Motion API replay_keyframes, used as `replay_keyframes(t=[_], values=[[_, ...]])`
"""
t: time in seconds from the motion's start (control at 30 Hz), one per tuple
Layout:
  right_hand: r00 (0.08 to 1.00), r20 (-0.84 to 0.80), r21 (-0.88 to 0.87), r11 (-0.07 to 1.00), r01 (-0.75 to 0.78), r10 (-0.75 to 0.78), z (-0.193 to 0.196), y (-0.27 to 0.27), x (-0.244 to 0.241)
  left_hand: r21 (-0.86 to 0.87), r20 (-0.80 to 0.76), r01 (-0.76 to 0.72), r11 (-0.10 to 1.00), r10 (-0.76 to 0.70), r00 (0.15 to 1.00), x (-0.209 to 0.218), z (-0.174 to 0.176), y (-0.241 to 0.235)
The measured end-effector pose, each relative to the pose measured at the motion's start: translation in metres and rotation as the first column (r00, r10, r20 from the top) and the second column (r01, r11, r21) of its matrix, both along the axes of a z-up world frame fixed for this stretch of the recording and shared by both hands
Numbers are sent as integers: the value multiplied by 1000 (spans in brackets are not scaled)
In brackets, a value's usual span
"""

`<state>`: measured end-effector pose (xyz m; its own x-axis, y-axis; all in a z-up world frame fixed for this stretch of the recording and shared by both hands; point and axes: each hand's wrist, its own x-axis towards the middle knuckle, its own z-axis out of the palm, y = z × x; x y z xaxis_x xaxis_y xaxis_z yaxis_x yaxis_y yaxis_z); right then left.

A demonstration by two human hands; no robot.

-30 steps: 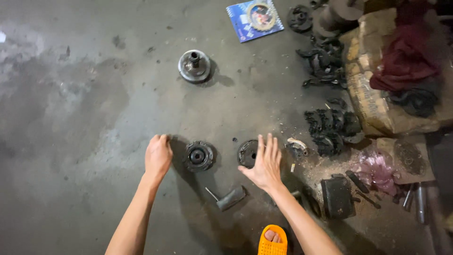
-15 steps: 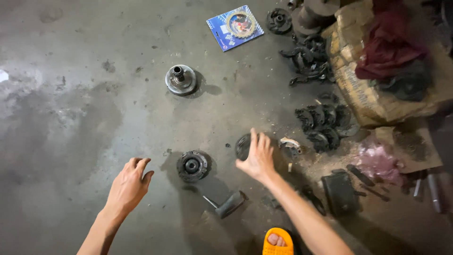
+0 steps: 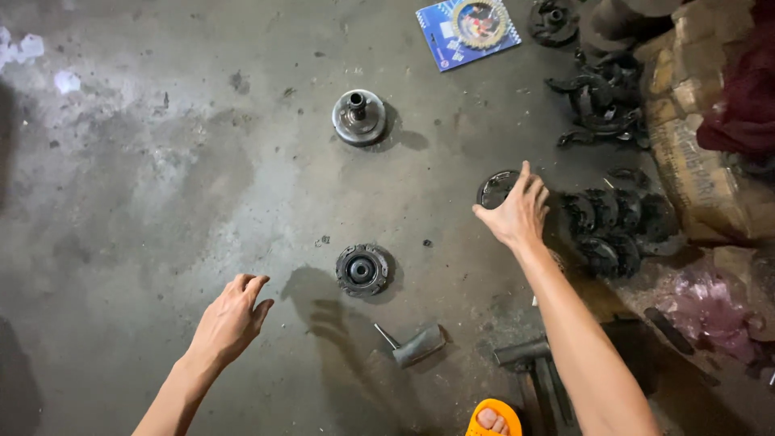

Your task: Disassembling and inspecting motorcycle clutch components on the floor using a hammer and punch

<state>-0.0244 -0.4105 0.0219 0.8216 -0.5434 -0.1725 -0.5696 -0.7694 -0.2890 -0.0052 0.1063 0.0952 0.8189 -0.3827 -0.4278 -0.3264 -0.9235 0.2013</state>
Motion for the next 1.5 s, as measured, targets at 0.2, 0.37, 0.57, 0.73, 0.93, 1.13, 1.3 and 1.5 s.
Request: replay_keyframes(t=[0.2, 0.37, 0.57, 0.73, 0.93, 1.13, 1.3, 1.5], values=[[997, 15, -69, 995, -77, 78, 21, 23, -2, -66, 25, 26, 997, -25, 999, 4, -12, -13], [882, 362, 157, 913, -376, 301, 9, 84, -17, -111, 20, 41, 993, -39, 999, 1, -26, -18], [905, -12, 290, 868, -403, 425, -37, 112, -22, -7, -118, 12, 1000, -12, 993, 3, -11, -21], [928, 282, 144, 946, -290, 242, 21, 80, -17, 3, -82, -48, 999, 48, 995, -1, -19, -8], [960, 257, 38, 991, -128, 114, 12, 7, -7, 14, -82, -34, 999, 35, 996, -1, -23, -13], [897, 440, 165, 976, -139, 53, 36, 6, -27, 6, -100, -9, 1000, 9, 995, 0, -14, -27], [880, 468, -38, 997, -70, 80, 66, 51, -161, -177, -35, -7, 984, 1, 999, -7, -47, -25], [956, 56, 47, 957, 285, -288, -33, 63, -357, -253, 34, 80, 964, -74, 997, -6, -55, -63]])
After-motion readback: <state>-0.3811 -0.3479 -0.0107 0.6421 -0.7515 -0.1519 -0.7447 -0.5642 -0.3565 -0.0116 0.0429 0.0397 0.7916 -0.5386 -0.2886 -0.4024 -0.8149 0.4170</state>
